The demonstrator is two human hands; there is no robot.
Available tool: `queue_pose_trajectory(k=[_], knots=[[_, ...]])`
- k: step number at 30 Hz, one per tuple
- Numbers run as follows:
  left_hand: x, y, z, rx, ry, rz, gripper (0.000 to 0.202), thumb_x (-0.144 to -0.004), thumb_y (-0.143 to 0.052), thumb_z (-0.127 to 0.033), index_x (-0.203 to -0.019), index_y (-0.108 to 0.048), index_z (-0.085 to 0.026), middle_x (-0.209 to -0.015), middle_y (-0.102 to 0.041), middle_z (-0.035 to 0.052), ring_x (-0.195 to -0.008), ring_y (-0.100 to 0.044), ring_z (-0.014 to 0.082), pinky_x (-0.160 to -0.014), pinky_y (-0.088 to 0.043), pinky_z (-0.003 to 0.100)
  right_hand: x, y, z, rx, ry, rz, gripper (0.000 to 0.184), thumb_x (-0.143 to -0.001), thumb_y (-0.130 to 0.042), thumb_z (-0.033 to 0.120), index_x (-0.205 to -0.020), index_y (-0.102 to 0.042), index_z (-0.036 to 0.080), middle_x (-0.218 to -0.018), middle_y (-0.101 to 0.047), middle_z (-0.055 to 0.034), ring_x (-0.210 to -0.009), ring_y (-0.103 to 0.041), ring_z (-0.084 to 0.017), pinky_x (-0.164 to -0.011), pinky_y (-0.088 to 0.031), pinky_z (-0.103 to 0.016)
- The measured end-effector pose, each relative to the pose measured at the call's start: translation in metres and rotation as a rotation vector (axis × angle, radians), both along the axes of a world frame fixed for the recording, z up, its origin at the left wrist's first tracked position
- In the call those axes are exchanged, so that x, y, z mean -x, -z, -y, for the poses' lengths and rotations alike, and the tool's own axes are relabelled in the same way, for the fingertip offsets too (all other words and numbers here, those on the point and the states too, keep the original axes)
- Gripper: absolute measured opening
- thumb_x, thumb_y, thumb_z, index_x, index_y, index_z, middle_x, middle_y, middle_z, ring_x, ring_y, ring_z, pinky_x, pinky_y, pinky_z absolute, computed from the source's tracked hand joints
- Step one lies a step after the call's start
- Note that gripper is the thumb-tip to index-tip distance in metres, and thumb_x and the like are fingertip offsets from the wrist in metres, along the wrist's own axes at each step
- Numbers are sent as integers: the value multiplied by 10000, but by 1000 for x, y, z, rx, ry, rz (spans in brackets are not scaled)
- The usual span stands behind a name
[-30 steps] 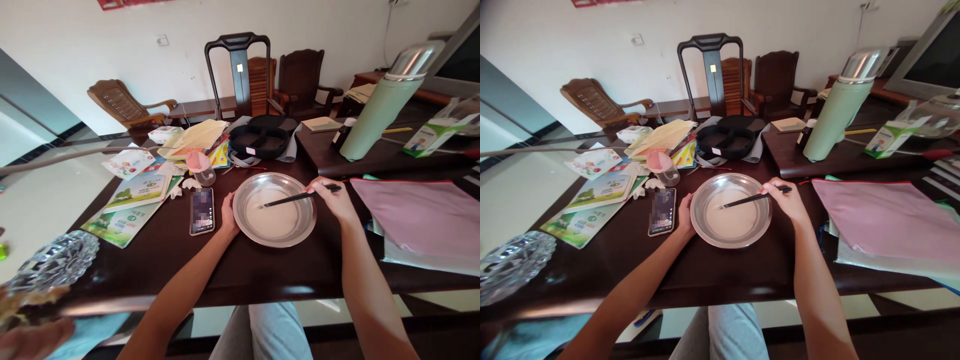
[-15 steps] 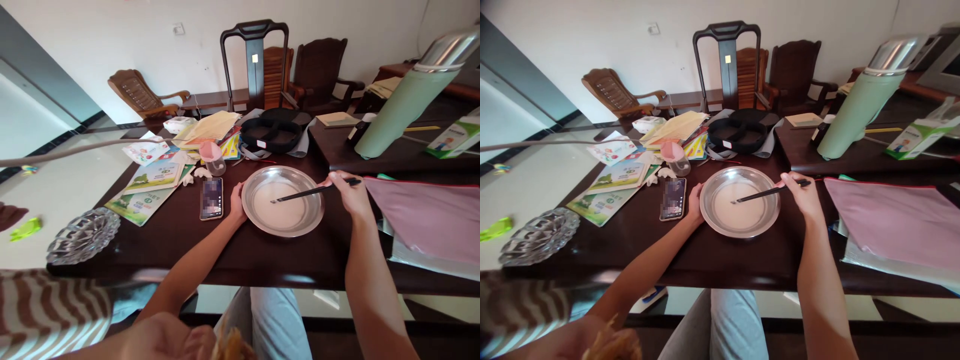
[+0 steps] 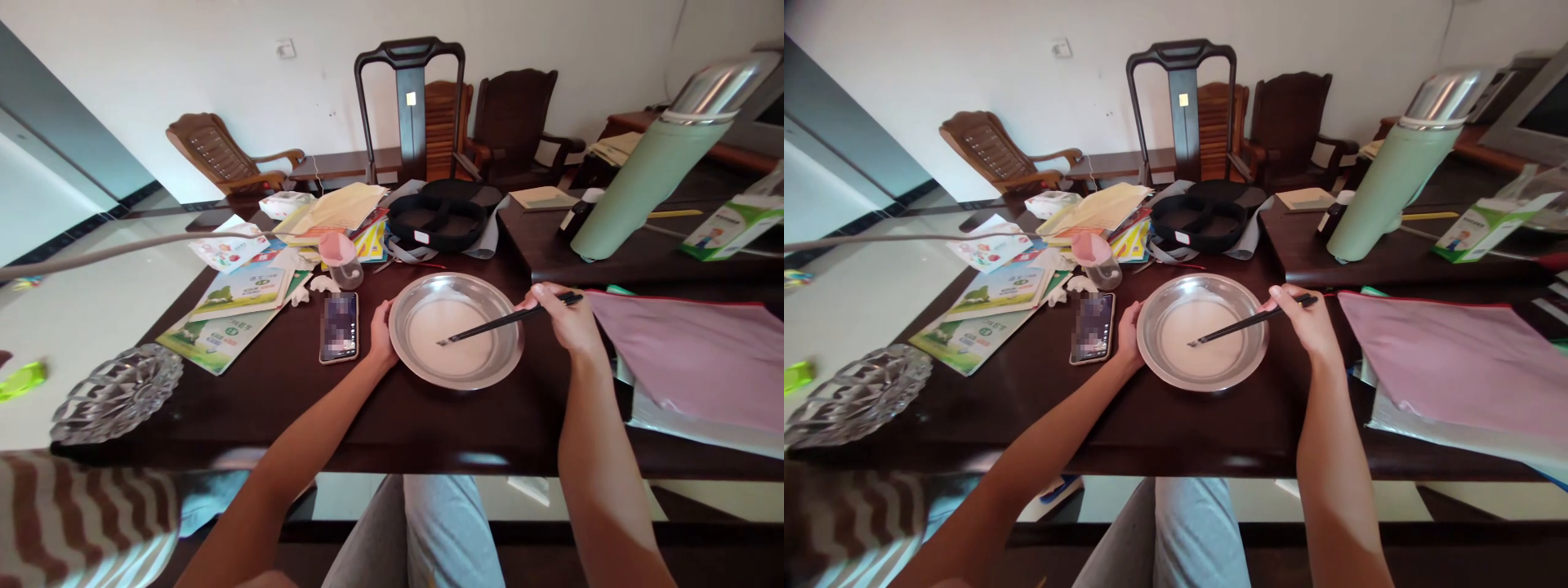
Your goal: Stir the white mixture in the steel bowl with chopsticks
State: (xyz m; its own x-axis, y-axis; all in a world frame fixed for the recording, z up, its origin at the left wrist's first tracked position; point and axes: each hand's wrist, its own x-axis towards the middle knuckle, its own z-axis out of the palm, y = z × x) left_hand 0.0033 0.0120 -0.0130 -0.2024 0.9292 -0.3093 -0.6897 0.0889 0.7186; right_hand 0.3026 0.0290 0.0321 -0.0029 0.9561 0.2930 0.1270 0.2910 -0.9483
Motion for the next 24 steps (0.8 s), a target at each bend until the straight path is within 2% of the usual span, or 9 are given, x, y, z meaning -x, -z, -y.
queue_pose_trajectory(k=[4,12,24], knots=[[1,1,1,-8,19,4,231,-797,-718,-416,-819,-745,-187,-742,-757,37,-967,-749,306,-916,-552,390,6,-1,2,26,-63,7,478,-786,-767,687,-597,-711,251,-647,-756,-20,-695,-747,-246,-747,-563,-384],[-1,1,-1,-1,-1,15,227,-819,-685,-393,-828,-750,-176,-831,-791,60,-1019,-748,314,-928,-562,395,6,-1,2,8,-62,15,456,-804,-762,667,-609,-715,257,-662,-754,-16,-675,-728,-232,-746,-571,-381],[-5,-8,1,34,-13,44,193,-797,-706,-393,-751,-726,-206,-726,-756,37,-980,-755,308,-904,-569,387,11,-7,5,13,-67,13,491,-784,-753,709,-592,-730,258,-629,-747,-30,-684,-739,-251,-758,-571,-386]])
